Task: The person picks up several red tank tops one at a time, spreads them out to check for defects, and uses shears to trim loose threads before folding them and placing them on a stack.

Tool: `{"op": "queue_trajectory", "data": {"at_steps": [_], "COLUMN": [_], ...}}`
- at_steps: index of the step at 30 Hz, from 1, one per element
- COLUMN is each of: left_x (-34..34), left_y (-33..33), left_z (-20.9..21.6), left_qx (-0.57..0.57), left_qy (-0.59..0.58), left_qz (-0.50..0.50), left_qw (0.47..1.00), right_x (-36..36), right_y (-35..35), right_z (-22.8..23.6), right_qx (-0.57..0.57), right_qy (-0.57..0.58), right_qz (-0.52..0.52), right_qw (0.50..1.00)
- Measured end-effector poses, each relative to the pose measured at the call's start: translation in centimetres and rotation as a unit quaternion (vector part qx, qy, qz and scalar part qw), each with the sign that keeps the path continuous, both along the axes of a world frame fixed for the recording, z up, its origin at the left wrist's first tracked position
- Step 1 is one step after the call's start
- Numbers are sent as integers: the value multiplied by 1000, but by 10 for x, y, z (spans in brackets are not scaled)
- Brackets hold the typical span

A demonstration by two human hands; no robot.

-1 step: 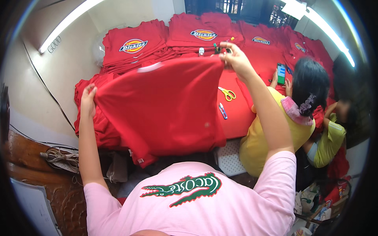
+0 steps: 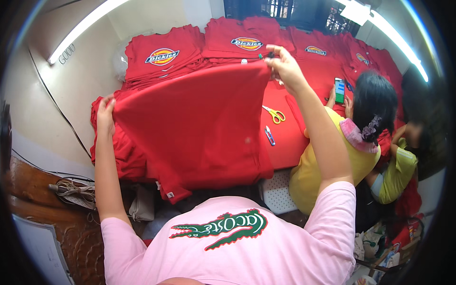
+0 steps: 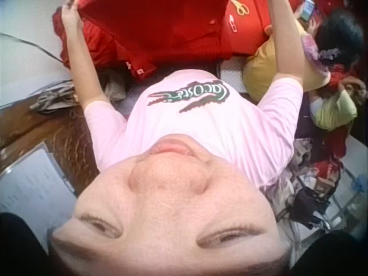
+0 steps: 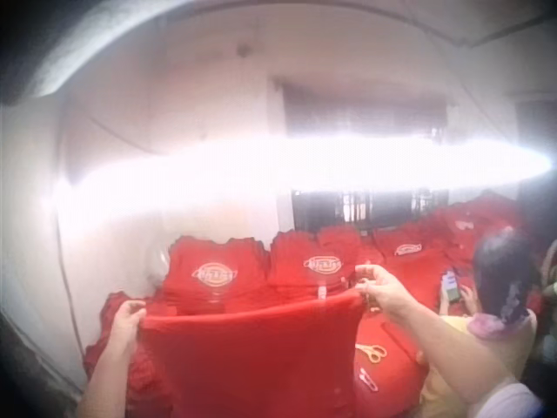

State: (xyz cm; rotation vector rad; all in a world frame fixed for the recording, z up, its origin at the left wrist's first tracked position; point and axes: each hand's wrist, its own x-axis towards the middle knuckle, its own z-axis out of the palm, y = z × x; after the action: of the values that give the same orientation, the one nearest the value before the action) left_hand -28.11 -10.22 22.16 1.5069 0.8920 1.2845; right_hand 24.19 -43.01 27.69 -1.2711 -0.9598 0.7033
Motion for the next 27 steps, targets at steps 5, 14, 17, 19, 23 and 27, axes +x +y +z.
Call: {"op": "queue_trajectory", "data": {"at_steps": [5,14,17,19,23,27], "left_x": [34,9,-16,-43,-62,-58], "left_y": [7,-54,-83,-102,-111,-90], "left_z": [68,-79,-173,-226,-260,-245], "left_qx": [135,50,-62,-117,-175,-25], "left_qy": [64,174,217,216,235,366], "left_qz": [33,-81,-101,-91,-101,-24], "left_qw": [988,980,969,965,951,930], "right_x": [0,-23,-35,-61,-71,-81], "right_y": [31,-11,-48,-67,-79,-29], "right_z": [33,-141,-251,-294,-323,-283], "right_qx": [120,-21,-165,-197,-267,-207], "right_qy": [-27,-78,-41,3,-77,-319], "right_qz": [-51,-116,-137,-147,-190,-262], "right_qw": [991,990,976,969,941,887]}}
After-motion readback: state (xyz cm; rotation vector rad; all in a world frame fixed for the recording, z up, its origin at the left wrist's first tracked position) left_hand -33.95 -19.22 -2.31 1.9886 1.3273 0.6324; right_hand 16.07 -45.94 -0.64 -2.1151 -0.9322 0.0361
